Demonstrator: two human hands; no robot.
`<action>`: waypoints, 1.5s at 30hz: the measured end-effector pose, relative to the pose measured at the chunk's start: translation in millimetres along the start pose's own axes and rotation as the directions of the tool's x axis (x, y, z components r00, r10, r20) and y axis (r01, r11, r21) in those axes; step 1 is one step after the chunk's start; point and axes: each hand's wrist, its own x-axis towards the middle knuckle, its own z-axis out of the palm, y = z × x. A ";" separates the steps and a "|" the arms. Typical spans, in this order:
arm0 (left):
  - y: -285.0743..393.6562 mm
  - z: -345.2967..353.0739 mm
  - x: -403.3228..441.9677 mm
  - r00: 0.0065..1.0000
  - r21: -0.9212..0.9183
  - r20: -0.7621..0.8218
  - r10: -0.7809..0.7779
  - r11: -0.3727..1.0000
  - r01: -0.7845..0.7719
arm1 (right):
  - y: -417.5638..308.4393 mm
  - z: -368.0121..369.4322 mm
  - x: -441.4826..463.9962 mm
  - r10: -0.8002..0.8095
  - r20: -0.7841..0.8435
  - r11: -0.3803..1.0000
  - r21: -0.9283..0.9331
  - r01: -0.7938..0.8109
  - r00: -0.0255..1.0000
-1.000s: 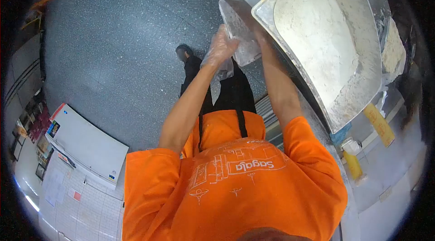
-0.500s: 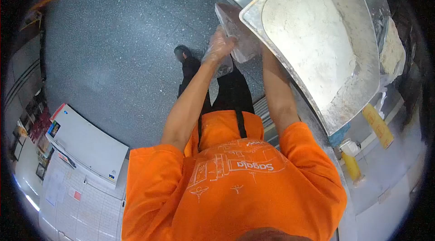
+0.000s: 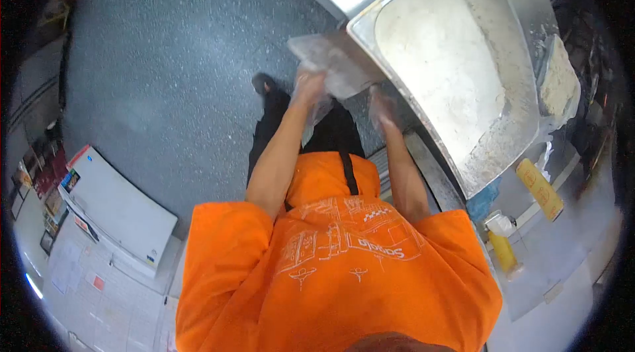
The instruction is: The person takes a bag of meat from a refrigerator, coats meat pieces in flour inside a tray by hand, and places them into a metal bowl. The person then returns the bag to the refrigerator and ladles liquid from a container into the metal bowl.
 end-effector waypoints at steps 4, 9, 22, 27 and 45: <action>-12.6 -102.2 -43.4 0.985 -0.280 -0.114 0.129 0.947 -0.157 | -21.1 -8.4 -16.9 -0.368 0.235 0.920 -0.049 0.389 0.900; 119.3 -186.3 -151.3 0.855 -0.210 -0.332 0.398 0.853 -0.479 | -108.8 -33.2 -78.6 -0.549 0.496 0.835 0.364 0.413 0.673; 489.9 48.1 -70.3 0.633 -0.018 0.138 0.762 0.641 -0.768 | 26.0 -106.1 -117.4 -0.006 0.250 0.951 0.301 -0.072 0.968; 518.9 209.5 36.7 0.574 -0.008 0.545 0.611 0.688 -0.725 | 225.5 12.9 -117.7 0.210 -0.133 0.977 0.003 -0.211 0.969; 533.4 285.5 115.2 0.181 0.244 0.955 0.237 -0.275 -0.930 | -83.4 202.1 -288.8 0.675 -0.032 0.731 0.160 -0.663 0.737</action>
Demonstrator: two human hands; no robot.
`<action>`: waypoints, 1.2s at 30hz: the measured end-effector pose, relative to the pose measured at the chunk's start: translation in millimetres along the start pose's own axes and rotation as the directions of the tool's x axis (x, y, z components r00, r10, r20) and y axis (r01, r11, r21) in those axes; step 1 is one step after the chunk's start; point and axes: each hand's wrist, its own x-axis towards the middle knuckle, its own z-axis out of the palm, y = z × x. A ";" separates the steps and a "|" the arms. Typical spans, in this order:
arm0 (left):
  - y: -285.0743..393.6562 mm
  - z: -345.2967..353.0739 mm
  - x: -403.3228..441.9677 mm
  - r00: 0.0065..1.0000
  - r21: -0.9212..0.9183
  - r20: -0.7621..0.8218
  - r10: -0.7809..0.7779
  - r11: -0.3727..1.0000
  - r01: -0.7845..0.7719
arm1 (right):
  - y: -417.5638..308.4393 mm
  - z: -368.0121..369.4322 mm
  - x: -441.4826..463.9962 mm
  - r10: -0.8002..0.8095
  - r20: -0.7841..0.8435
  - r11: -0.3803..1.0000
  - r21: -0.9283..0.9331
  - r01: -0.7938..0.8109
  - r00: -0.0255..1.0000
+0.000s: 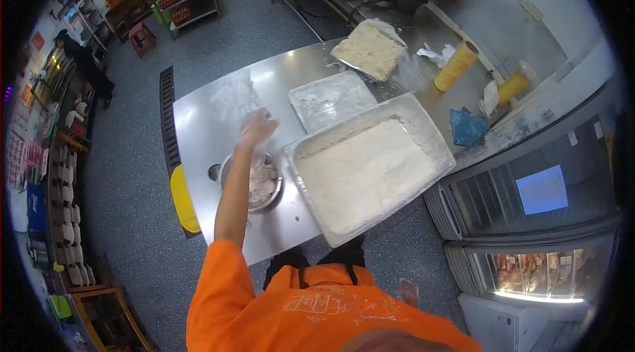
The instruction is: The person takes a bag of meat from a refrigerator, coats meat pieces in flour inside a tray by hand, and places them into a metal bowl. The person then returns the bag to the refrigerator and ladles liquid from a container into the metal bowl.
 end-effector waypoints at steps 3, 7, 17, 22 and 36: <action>-95.4 -24.6 -95.6 0.945 -0.148 -0.295 -0.142 0.984 0.102 | -58.5 0.5 -54.9 -0.064 0.005 0.990 -0.122 0.064 0.998; -72.9 -82.8 -238.0 0.856 -0.250 -0.183 -0.483 0.866 0.434 | -96.1 19.8 -127.3 0.205 0.283 0.119 0.943 -0.311 0.937; -184.3 103.4 -232.7 0.932 -0.939 0.136 -0.337 0.257 0.230 | -149.6 88.3 -190.9 0.282 0.083 0.352 0.918 -0.183 0.956; -134.3 -35.4 -366.9 0.922 -0.982 0.188 -0.338 -0.051 0.181 | -200.6 113.8 -134.4 -0.014 -0.295 0.794 0.578 0.190 0.955; -376.5 37.3 -1046.6 0.377 -0.918 0.286 -0.881 -0.364 -0.156 | -652.1 -75.8 60.5 -0.619 -0.784 0.678 -0.509 0.530 0.039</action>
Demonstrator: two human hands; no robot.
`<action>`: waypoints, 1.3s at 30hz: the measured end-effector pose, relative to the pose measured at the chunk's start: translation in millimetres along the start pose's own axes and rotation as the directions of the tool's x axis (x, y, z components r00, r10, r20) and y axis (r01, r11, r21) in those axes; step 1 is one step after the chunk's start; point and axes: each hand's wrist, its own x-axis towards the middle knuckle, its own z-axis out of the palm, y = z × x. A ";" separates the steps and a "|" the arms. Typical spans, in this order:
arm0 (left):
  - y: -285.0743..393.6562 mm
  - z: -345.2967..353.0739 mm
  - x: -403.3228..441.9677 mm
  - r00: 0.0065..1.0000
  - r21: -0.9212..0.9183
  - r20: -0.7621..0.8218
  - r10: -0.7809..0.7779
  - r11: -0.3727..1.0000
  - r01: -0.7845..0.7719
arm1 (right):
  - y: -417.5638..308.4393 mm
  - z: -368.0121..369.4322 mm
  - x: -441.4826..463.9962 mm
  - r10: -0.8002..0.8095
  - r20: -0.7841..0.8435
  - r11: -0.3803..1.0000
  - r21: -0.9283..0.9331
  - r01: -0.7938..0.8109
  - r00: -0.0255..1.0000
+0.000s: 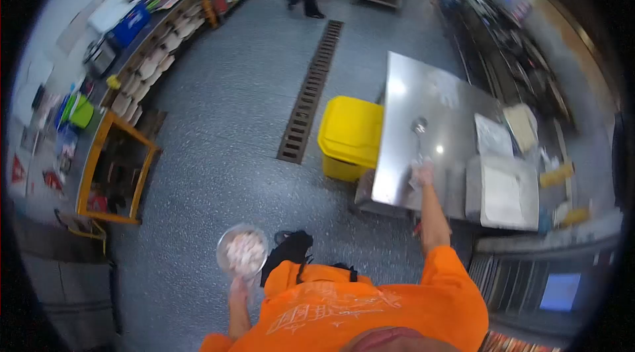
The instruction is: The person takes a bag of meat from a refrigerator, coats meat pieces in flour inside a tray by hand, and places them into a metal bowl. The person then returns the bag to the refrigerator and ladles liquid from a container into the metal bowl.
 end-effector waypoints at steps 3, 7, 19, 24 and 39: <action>14.6 -60.4 -51.2 0.941 -0.167 -0.284 0.182 0.957 -0.236 | -38.9 -20.0 49.9 -0.003 0.570 0.995 -0.078 0.058 0.822; 21.9 -95.2 -85.8 0.774 -0.276 -0.593 0.220 0.848 -0.453 | -91.8 -32.5 55.7 0.268 0.575 0.913 0.105 -0.395 0.773; 179.0 -93.3 4.9 0.623 -0.385 -0.777 0.097 0.710 -0.590 | -638.4 -80.4 27.3 -0.316 0.505 0.809 0.586 -0.050 0.803; 285.0 -142.1 70.7 0.592 -0.309 -0.787 0.173 0.720 -0.621 | -895.0 18.3 -79.8 -0.829 0.473 0.559 0.706 0.434 0.298; 495.1 -220.5 63.9 0.134 -0.127 -0.991 0.000 0.317 -0.940 | -1336.5 -312.1 -283.0 -0.284 0.380 0.395 0.883 0.254 -0.880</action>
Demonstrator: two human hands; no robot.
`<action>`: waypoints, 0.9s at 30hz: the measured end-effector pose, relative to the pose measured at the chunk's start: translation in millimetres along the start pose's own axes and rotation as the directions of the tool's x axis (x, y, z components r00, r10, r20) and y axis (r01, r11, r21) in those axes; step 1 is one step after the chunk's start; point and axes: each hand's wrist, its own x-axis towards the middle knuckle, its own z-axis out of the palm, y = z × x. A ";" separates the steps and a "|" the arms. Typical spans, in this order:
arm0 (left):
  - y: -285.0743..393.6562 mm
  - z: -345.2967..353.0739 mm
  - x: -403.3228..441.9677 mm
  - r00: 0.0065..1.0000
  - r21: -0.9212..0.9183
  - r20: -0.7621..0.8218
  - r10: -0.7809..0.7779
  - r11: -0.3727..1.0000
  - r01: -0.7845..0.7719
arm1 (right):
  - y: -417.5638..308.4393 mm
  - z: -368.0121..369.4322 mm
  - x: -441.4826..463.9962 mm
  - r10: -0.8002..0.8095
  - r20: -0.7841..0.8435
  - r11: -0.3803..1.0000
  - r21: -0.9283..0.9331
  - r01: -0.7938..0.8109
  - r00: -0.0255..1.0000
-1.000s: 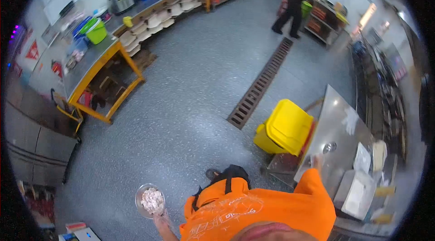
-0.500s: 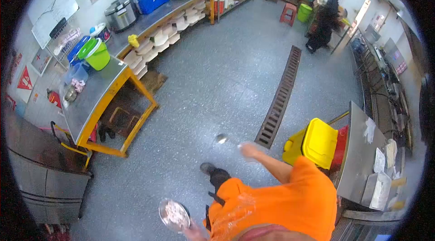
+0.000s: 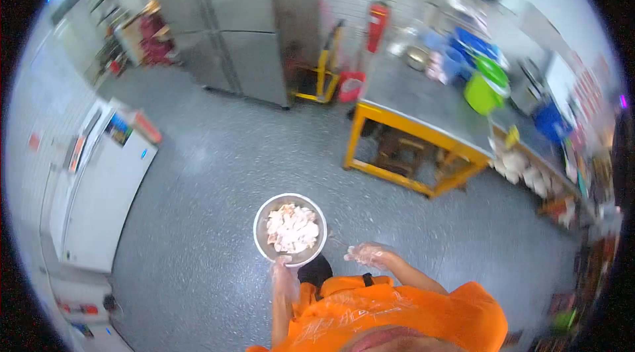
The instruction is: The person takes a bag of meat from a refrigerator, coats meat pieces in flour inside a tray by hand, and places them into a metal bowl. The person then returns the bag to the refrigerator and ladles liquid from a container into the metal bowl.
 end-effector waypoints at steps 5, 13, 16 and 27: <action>16.8 68.6 -80.4 0.994 -0.303 0.038 0.103 0.949 -0.087 | -20.7 -38.5 -16.8 -0.188 -0.029 0.885 -0.438 0.157 0.982; -88.5 27.6 -30.8 0.995 -0.108 -0.061 0.080 0.990 -0.086 | 20.6 -38.1 12.0 -0.069 0.127 0.996 0.072 0.060 0.990; -93.7 37.3 -28.6 0.989 -0.143 -0.021 0.144 0.979 -0.146 | 35.7 -38.6 17.6 -0.166 0.138 0.986 0.012 0.166 0.976; -87.1 63.1 -111.9 0.958 -0.287 -0.114 0.262 0.915 -0.284 | 26.8 -35.6 -39.1 -0.401 0.107 0.901 -0.132 0.413 0.910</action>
